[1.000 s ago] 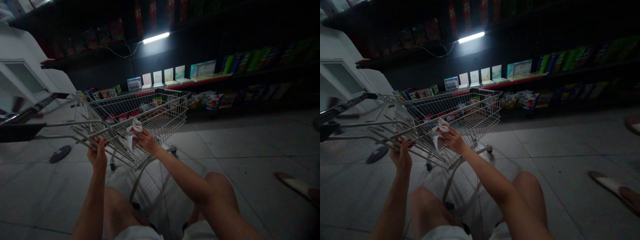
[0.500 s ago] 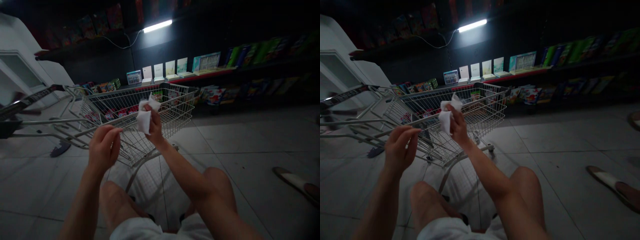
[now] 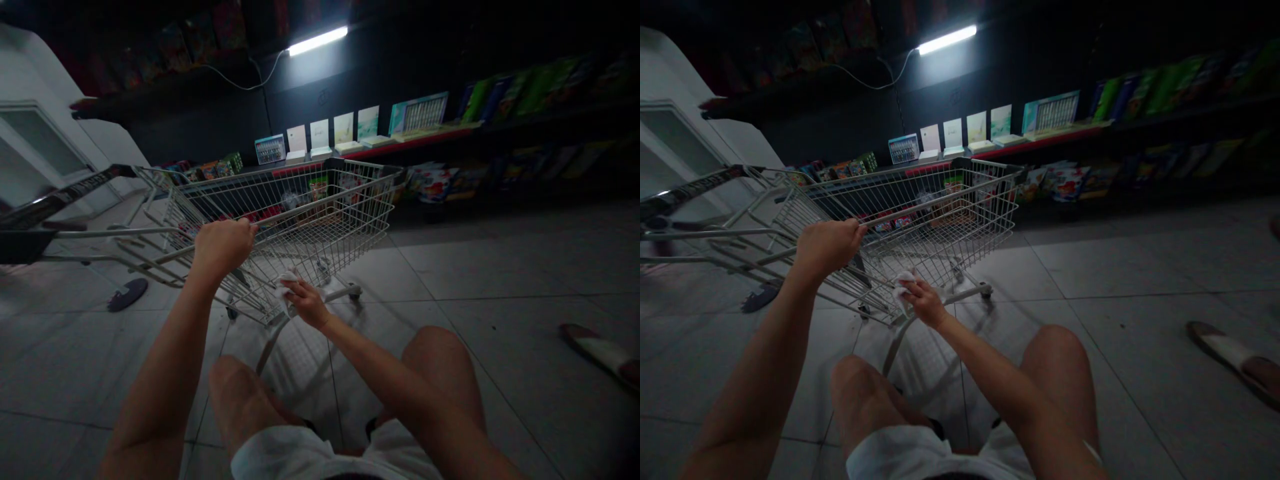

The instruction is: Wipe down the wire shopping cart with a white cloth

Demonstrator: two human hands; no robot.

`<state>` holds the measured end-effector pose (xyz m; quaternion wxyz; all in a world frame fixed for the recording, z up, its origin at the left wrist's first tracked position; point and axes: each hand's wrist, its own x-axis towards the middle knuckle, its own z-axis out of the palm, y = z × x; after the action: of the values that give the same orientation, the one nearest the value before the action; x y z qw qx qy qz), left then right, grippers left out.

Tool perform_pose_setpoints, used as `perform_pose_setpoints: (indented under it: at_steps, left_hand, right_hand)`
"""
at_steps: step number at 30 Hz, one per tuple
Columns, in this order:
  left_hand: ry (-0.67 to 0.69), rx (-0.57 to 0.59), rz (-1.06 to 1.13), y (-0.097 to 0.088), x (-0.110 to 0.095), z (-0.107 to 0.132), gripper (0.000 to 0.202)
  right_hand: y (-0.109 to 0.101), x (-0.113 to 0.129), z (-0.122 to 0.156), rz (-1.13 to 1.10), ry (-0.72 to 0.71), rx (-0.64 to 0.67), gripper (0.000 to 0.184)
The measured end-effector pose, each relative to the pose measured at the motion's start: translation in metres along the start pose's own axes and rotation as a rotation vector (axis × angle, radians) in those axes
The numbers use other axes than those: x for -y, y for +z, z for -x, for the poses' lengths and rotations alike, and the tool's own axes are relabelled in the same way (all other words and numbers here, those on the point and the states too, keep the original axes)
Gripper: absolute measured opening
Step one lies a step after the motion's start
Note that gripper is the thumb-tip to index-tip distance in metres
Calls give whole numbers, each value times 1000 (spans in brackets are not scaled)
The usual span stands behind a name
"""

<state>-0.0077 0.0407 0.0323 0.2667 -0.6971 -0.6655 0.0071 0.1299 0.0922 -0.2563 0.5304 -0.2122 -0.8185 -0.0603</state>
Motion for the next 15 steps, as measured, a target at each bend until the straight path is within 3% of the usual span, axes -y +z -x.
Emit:
perform_pose_setpoints:
  at_steps: [4, 7, 11, 15]
  left_hand:
    - [2, -8, 2, -2, -1, -1, 51]
    - [5, 10, -3, -3, -3, -1, 52]
    - [1, 18, 0, -2, -3, -1, 52]
    - [-8, 24, -10, -2, -4, -2, 53]
  right_hand:
    - [12, 24, -54, -73, -28, -12, 22]
    - [31, 24, -60, -100, -20, 63, 22]
    - [48, 10, -7, -175, 79, 75, 18]
    - [44, 3, 59, -299, 272, 23, 21]
